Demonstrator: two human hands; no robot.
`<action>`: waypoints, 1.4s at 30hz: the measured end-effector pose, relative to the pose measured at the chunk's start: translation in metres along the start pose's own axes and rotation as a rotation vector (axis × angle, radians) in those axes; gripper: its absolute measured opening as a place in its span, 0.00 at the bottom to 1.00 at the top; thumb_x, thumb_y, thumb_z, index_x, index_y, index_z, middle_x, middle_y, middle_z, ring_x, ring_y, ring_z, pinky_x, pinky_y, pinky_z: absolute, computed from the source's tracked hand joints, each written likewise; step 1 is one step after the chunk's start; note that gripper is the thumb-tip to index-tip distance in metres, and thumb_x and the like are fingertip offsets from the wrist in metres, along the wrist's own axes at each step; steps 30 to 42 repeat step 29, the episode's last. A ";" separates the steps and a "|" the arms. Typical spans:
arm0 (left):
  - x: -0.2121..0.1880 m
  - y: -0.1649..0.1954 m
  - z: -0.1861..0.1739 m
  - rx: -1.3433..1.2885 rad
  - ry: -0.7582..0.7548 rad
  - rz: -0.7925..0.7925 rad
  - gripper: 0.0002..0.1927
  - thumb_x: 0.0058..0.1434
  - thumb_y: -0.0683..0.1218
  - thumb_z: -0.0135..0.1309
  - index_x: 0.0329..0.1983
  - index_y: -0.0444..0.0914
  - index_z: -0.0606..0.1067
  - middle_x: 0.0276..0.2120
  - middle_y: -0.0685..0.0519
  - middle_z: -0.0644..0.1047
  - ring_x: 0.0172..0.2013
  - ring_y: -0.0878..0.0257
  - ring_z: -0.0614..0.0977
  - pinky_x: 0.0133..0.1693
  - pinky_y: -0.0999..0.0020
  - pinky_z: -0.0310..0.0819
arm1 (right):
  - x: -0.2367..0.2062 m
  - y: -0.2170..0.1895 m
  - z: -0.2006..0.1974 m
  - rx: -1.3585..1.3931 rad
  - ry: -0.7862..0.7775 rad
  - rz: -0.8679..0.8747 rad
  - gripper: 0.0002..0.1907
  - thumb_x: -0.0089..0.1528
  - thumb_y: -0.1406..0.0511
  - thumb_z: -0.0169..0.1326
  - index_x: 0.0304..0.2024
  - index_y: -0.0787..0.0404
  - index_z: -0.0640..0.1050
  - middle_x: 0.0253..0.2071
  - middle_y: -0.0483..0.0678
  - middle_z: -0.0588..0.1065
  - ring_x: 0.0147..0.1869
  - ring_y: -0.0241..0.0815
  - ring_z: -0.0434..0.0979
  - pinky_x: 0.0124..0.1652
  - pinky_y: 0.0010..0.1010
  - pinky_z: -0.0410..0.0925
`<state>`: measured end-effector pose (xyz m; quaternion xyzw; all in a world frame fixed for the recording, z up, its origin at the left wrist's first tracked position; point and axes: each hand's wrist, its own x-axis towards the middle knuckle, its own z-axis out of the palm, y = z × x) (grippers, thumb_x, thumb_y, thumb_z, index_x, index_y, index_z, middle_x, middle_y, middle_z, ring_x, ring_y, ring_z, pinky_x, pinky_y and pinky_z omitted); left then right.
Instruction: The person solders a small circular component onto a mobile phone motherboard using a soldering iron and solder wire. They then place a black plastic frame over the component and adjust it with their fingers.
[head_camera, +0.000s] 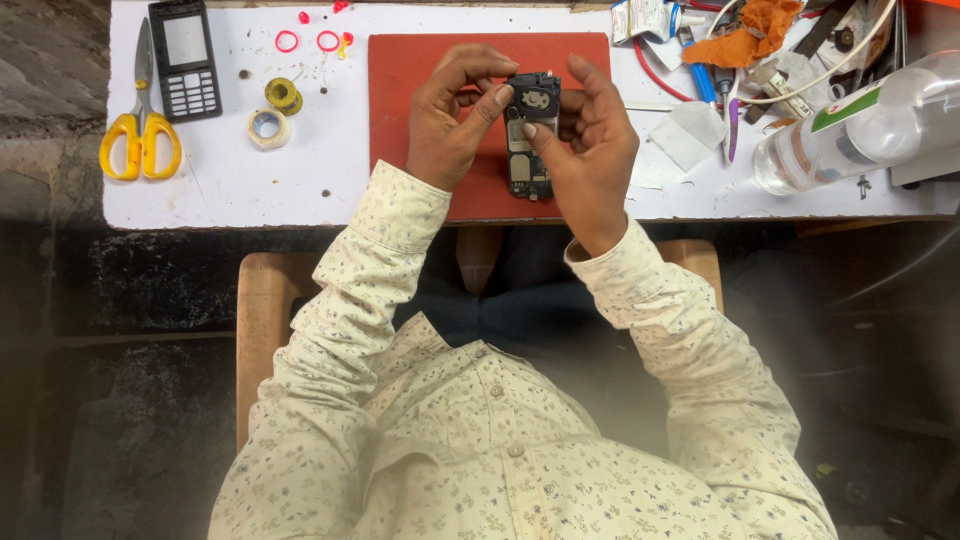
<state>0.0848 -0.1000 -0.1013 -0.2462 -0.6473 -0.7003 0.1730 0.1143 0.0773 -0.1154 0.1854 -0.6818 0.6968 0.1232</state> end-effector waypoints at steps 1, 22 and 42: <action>0.000 0.000 0.000 -0.004 0.006 0.010 0.09 0.71 0.41 0.61 0.53 0.36 0.78 0.50 0.53 0.75 0.44 0.69 0.76 0.50 0.72 0.76 | -0.002 -0.002 0.002 -0.039 0.011 -0.030 0.31 0.67 0.80 0.60 0.70 0.69 0.64 0.54 0.54 0.77 0.56 0.38 0.81 0.55 0.26 0.77; 0.000 -0.008 0.003 -0.342 -0.081 -0.198 0.23 0.68 0.38 0.63 0.64 0.32 0.70 0.52 0.46 0.81 0.52 0.63 0.82 0.57 0.68 0.80 | 0.004 -0.011 0.017 -0.799 0.106 -0.612 0.15 0.61 0.78 0.65 0.49 0.66 0.79 0.50 0.51 0.74 0.52 0.49 0.76 0.49 0.38 0.73; -0.002 -0.008 0.002 -0.243 -0.055 -0.136 0.17 0.71 0.37 0.59 0.62 0.32 0.73 0.55 0.47 0.81 0.55 0.61 0.83 0.60 0.65 0.79 | 0.006 -0.005 0.005 -0.570 0.152 -0.472 0.16 0.62 0.75 0.67 0.50 0.64 0.79 0.55 0.49 0.72 0.59 0.49 0.75 0.57 0.35 0.74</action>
